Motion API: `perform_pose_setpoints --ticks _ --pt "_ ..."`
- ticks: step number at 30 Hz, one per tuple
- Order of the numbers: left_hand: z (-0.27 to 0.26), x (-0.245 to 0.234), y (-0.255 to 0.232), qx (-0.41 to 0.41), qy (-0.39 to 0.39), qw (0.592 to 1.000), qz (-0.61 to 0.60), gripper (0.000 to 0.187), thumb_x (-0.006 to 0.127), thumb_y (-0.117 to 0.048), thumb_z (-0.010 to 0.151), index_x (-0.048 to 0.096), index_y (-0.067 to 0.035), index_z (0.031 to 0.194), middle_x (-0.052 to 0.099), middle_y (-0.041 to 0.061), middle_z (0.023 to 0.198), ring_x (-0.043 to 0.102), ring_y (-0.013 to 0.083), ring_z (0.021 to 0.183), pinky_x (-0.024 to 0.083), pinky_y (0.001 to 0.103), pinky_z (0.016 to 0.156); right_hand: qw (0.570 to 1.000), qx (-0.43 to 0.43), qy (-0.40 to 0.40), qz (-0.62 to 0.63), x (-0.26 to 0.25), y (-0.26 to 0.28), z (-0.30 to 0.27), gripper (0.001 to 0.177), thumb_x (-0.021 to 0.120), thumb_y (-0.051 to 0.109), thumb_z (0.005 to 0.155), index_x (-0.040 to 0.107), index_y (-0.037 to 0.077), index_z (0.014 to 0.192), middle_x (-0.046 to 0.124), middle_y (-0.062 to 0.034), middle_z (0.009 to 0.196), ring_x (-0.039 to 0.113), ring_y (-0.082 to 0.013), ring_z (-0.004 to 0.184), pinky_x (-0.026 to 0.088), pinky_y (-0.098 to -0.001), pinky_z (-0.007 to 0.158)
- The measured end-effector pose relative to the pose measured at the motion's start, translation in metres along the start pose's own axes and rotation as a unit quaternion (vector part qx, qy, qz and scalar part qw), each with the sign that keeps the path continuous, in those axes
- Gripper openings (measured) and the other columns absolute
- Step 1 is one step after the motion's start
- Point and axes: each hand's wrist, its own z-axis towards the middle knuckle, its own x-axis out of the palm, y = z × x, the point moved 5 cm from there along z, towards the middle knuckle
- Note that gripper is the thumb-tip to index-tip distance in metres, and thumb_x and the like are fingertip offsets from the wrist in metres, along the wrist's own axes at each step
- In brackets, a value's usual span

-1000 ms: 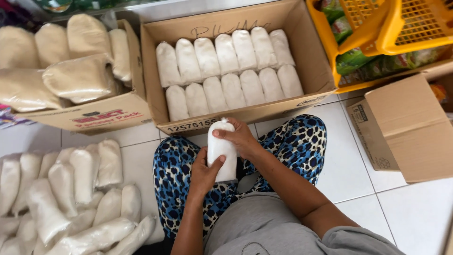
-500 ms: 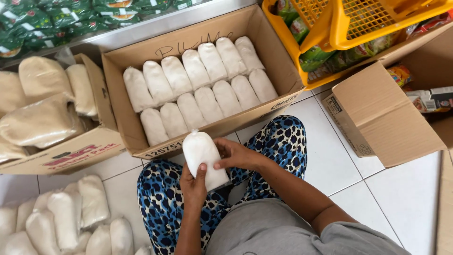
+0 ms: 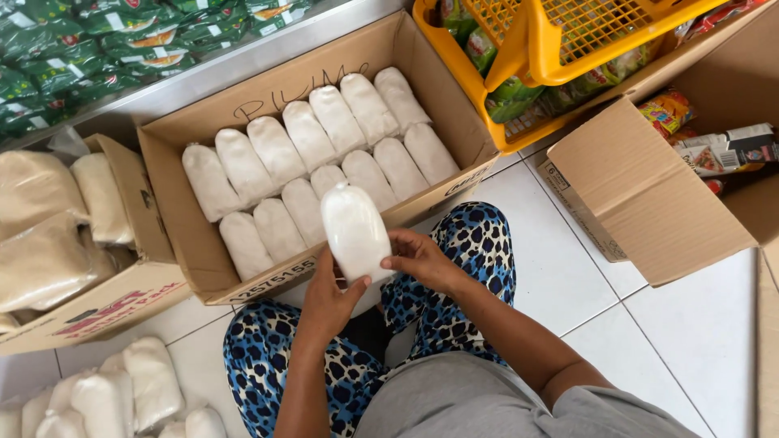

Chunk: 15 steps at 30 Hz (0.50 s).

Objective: Packing several small plastic bags of white product into a cardboard box on the floor.

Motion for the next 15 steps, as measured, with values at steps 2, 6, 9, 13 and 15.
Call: perform_pose_setpoints --ticks 2,6,9,13,15 --pt "0.012 0.005 -0.007 -0.01 0.01 1.0 0.005 0.083 0.08 -0.025 0.081 0.038 -0.01 0.151 0.071 0.018 0.122 0.072 0.029 0.106 0.058 0.041 0.087 1.0 -0.007 -0.007 -0.005 -0.009 0.012 0.002 0.049 0.075 0.011 0.091 0.061 0.004 0.138 0.072 -0.0069 0.118 0.067 -0.0179 0.109 0.057 -0.0374 0.097" --pt "0.039 0.013 -0.028 -0.034 0.031 0.999 0.006 0.081 0.078 -0.025 0.082 0.038 -0.012 0.152 0.073 0.018 0.115 0.075 0.0281 0.099 0.059 0.041 0.085 0.999 -0.013 -0.036 -0.019 -0.033 0.033 0.013 0.048 0.073 0.014 0.092 0.06 0.005 0.138 0.069 -0.0071 0.12 0.064 -0.0193 0.112 0.055 -0.0393 0.101" --pt "0.068 0.017 -0.039 -0.044 0.046 0.998 0.021 0.081 0.076 -0.028 0.086 0.034 -0.012 0.154 0.073 0.017 0.112 0.075 0.0275 0.092 0.059 0.041 0.082 0.997 0.007 -0.016 -0.074 -0.047 0.072 0.028 0.048 0.072 0.015 0.095 0.057 0.006 0.14 0.067 -0.009 0.125 0.063 -0.0203 0.12 0.052 -0.039 0.107" --pt "0.118 0.02 -0.051 -0.044 0.06 0.997 0.013 0.085 0.074 -0.031 0.088 0.027 -0.011 0.156 0.072 0.018 0.109 0.075 0.0259 0.083 0.06 0.038 0.074 0.985 0.006 0.022 -0.172 -0.079 0.099 0.071 0.062 0.076 0.013 0.088 0.051 0.008 0.144 0.064 -0.0104 0.128 0.06 -0.0228 0.117 0.051 -0.0421 0.105" --pt "0.147 0.023 -0.054 -0.045 0.067 0.997 -0.014 0.086 0.074 -0.03 0.088 0.024 -0.009 0.155 0.072 0.018 0.105 0.075 0.024 0.075 0.061 0.035 0.065 0.974 -0.015 0.046 -0.223 -0.097 0.103 0.099 0.069 0.077 0.014 0.084 0.048 0.009 0.146 0.062 -0.0087 0.134 0.06 -0.0209 0.121 0.047 -0.039 0.111"
